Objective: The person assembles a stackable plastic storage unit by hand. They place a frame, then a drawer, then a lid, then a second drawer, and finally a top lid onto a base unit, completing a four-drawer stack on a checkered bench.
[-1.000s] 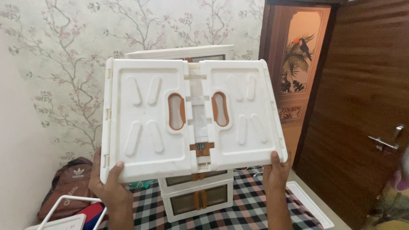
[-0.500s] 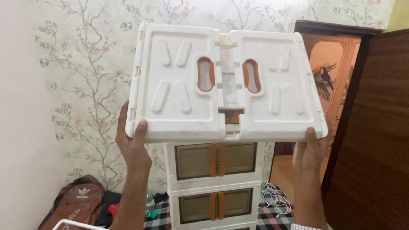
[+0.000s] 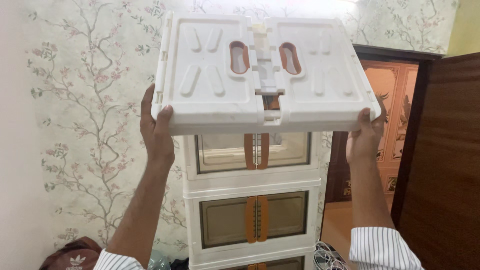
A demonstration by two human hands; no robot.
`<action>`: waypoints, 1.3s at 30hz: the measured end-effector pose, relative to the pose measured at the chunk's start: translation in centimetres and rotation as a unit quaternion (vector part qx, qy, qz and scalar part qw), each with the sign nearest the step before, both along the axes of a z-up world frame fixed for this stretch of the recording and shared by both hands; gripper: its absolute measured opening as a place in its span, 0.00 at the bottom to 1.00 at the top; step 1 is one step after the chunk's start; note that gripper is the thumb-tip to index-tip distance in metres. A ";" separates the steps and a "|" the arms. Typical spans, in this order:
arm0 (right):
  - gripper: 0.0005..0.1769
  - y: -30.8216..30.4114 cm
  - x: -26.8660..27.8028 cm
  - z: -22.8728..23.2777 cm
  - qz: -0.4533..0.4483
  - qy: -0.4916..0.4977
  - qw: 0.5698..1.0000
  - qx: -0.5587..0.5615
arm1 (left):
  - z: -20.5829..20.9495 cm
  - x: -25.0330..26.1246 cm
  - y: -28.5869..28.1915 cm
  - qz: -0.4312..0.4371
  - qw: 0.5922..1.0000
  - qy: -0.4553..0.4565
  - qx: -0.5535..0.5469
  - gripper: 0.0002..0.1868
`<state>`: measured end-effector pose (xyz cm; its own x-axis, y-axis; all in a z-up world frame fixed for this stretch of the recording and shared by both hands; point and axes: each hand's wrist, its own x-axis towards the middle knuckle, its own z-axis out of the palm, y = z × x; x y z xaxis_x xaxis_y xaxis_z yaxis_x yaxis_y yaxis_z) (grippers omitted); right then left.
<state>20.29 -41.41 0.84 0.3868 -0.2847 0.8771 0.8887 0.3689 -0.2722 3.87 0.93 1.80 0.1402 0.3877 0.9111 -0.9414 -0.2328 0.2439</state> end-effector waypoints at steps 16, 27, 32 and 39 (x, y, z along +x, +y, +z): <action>0.30 3.2 12.5 6.1 0.024 -0.047 0.998 -0.037 | 5.3 11.2 3.1 0.074 0.997 0.028 -0.018 0.34; 0.31 3.2 16.0 5.1 0.145 -0.113 0.983 0.004 | 5.5 13.8 4.1 0.009 1.000 0.000 0.017 0.36; 0.32 3.1 15.4 3.8 0.138 -0.124 0.982 0.027 | 4.7 13.2 4.3 -0.010 0.998 -0.046 0.044 0.37; 0.46 2.7 12.5 3.2 0.014 -0.071 0.997 0.029 | 3.3 11.2 4.1 0.001 0.996 -0.061 0.061 0.38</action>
